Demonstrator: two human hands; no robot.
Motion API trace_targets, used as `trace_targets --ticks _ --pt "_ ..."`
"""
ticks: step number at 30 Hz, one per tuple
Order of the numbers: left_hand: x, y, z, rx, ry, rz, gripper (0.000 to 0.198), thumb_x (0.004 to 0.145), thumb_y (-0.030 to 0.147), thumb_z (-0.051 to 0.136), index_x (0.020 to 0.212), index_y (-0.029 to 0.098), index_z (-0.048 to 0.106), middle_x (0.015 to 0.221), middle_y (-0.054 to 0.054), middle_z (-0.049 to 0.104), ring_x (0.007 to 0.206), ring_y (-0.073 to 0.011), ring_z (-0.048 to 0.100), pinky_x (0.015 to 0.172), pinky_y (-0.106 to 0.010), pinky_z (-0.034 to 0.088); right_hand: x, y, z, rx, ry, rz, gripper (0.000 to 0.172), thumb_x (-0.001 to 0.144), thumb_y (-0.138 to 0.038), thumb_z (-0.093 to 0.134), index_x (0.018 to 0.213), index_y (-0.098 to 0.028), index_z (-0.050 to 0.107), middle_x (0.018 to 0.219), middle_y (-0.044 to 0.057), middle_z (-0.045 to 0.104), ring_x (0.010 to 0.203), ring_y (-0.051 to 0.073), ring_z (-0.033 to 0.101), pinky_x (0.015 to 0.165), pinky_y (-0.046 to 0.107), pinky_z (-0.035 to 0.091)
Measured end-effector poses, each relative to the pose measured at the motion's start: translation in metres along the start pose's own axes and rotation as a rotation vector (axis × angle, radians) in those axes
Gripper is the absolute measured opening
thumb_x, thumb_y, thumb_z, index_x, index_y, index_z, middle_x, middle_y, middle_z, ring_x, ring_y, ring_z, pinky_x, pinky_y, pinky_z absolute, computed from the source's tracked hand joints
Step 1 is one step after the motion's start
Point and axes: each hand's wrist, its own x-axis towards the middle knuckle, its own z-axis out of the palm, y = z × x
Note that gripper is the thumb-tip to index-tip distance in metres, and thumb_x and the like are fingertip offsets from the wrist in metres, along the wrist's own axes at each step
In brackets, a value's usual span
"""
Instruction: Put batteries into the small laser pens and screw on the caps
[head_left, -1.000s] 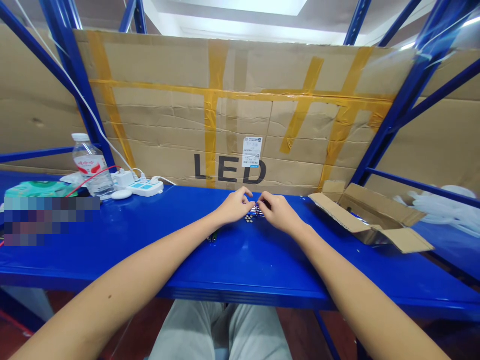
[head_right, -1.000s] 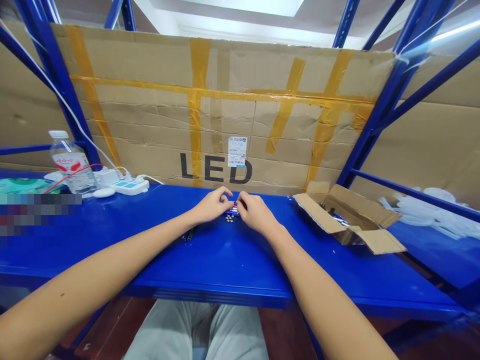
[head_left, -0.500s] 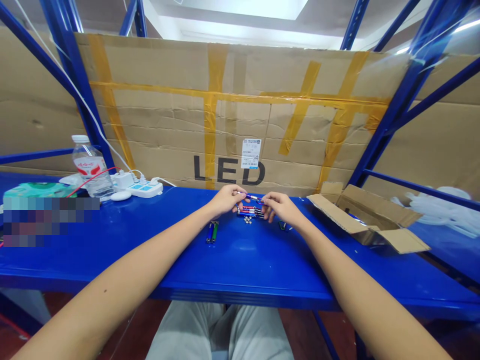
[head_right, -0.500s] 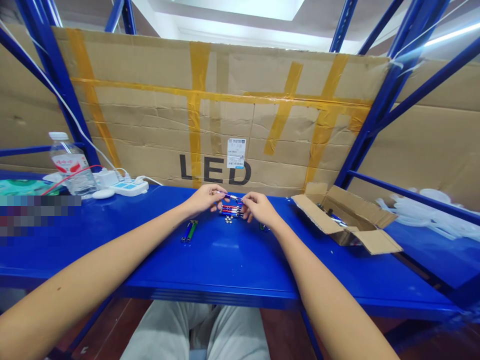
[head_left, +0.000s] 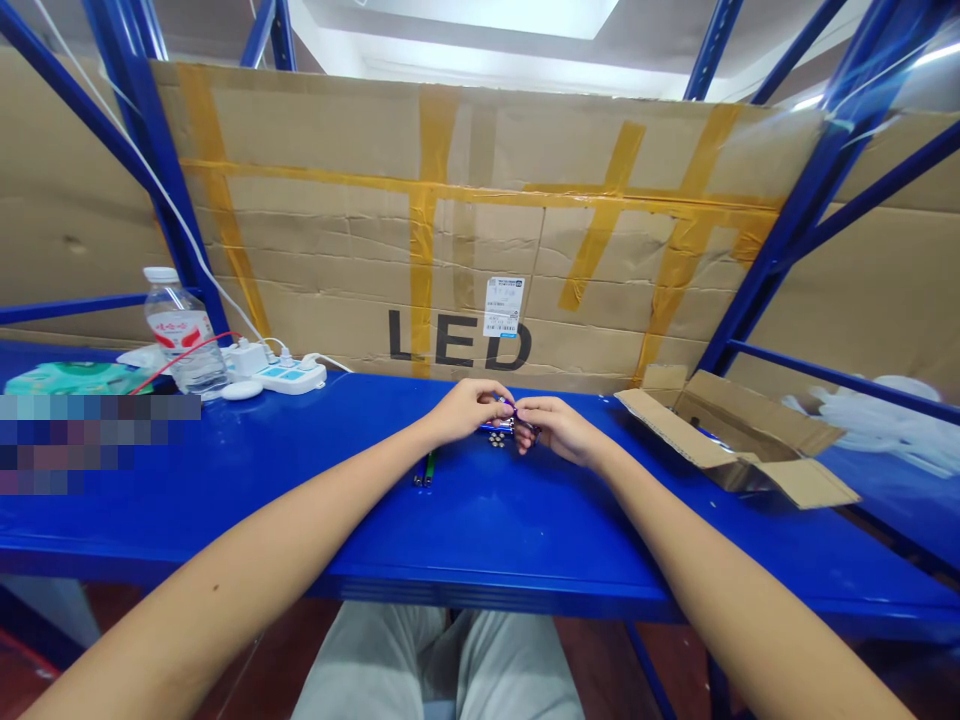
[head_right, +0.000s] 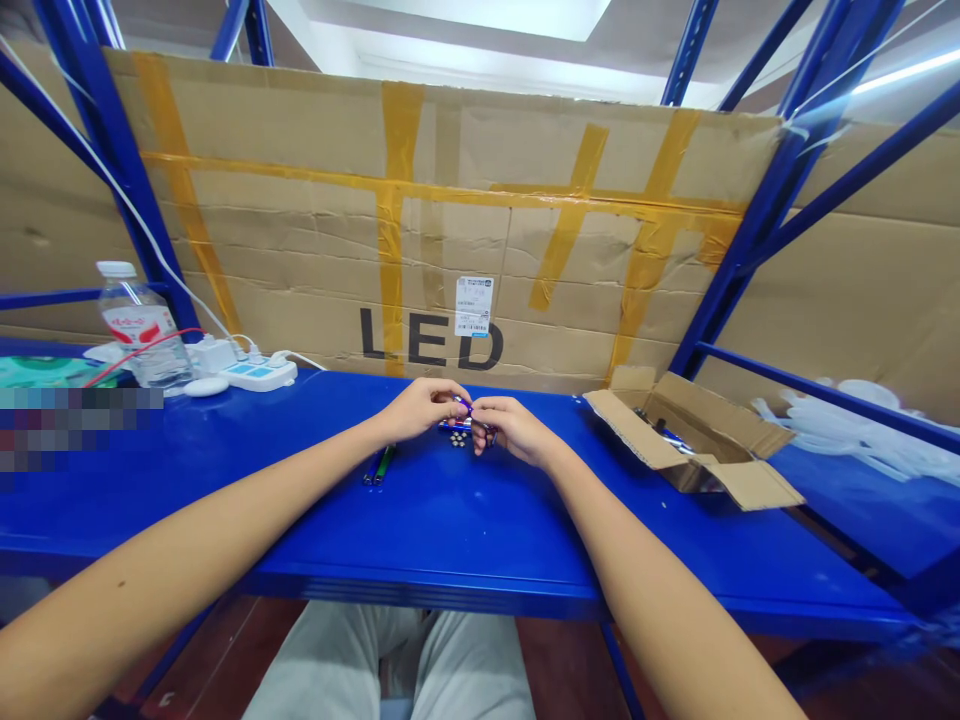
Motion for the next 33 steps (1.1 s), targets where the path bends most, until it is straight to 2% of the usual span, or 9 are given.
trace_targets --ticks 5,8,10,11,14,18,24,29,33 --pt "0.0 -0.002 0.001 0.016 -0.027 0.033 0.023 0.078 0.029 0.067 0.096 0.015 0.072 0.07 -0.001 0.068 0.068 -0.0137 0.06 0.065 -0.027 0.045 -0.003 -0.002 0.0 0.091 -0.081 0.103 0.021 0.076 -0.027 0.071 0.079 -0.018 0.053 0.057 -0.004 0.05 0.049 0.011 0.047 0.048 0.026 0.039" --pt "0.004 -0.002 0.001 -0.024 0.102 0.054 0.028 0.08 0.034 0.067 0.101 0.016 0.072 0.097 -0.008 0.072 0.089 -0.018 0.063 0.076 -0.03 0.048 -0.003 -0.002 -0.001 0.07 -0.078 0.116 0.024 0.078 -0.03 0.069 0.078 -0.019 0.048 0.058 -0.003 0.052 0.045 0.011 0.047 0.043 0.024 0.033" --pt "0.007 -0.003 -0.001 -0.177 0.201 0.016 0.037 0.087 0.046 0.058 0.102 0.015 0.071 0.11 -0.012 0.07 0.1 -0.0207 0.063 0.08 -0.032 0.048 -0.003 -0.002 -0.001 0.053 -0.064 0.118 0.027 0.079 -0.032 0.069 0.075 -0.019 0.045 0.058 -0.003 0.052 0.044 0.011 0.047 0.042 0.024 0.031" --pt "0.008 -0.004 -0.003 -0.286 0.223 -0.019 0.046 0.09 0.053 0.051 0.102 0.013 0.07 0.112 -0.014 0.069 0.101 -0.0219 0.063 0.079 -0.033 0.049 -0.003 -0.003 -0.001 0.054 -0.062 0.125 0.028 0.079 -0.033 0.069 0.074 -0.02 0.045 0.058 -0.003 0.052 0.044 0.01 0.046 0.042 0.023 0.031" --pt "0.009 -0.007 -0.01 -0.568 0.189 -0.092 0.064 0.091 0.065 0.038 0.099 0.01 0.07 0.112 -0.019 0.069 0.105 -0.0251 0.063 0.082 -0.034 0.051 -0.002 -0.003 0.0 0.085 -0.067 0.186 0.03 0.079 -0.033 0.07 0.072 -0.019 0.044 0.057 -0.005 0.045 0.046 0.008 0.039 0.044 0.023 0.03" --pt "0.008 -0.01 -0.018 -0.739 0.163 -0.143 0.071 0.09 0.069 0.031 0.1 0.009 0.069 0.117 -0.021 0.067 0.114 -0.0272 0.061 0.09 -0.036 0.051 -0.001 -0.004 0.001 0.121 -0.026 0.23 0.032 0.079 -0.033 0.07 0.072 -0.019 0.042 0.056 -0.008 0.033 0.048 0.006 0.027 0.045 0.023 0.026" --pt "0.008 -0.008 -0.018 -0.883 0.181 -0.191 0.076 0.093 0.065 0.023 0.106 0.005 0.067 0.121 -0.024 0.065 0.121 -0.0292 0.057 0.107 -0.04 0.04 0.002 -0.004 -0.004 0.135 0.074 0.209 0.03 0.076 -0.03 0.07 0.074 -0.019 0.043 0.058 -0.007 0.031 0.051 0.007 0.023 0.047 0.023 0.022" --pt "0.009 -0.01 -0.018 -0.914 0.19 -0.222 0.08 0.093 0.065 0.021 0.124 0.001 0.059 0.126 -0.025 0.061 0.124 -0.0293 0.056 0.111 -0.04 0.036 0.004 -0.003 -0.008 0.081 0.182 0.188 0.026 0.075 -0.029 0.068 0.073 -0.019 0.045 0.058 -0.007 0.028 0.05 0.007 0.022 0.046 0.024 0.021" --pt "0.01 -0.012 -0.019 -0.915 0.191 -0.228 0.083 0.093 0.065 0.02 0.135 0.0 0.05 0.13 -0.026 0.058 0.126 -0.0294 0.054 0.112 -0.041 0.034 0.004 -0.005 -0.008 0.017 0.225 0.177 0.029 0.074 -0.031 0.068 0.069 -0.02 0.042 0.058 -0.007 0.029 0.051 0.008 0.024 0.046 0.024 0.023"
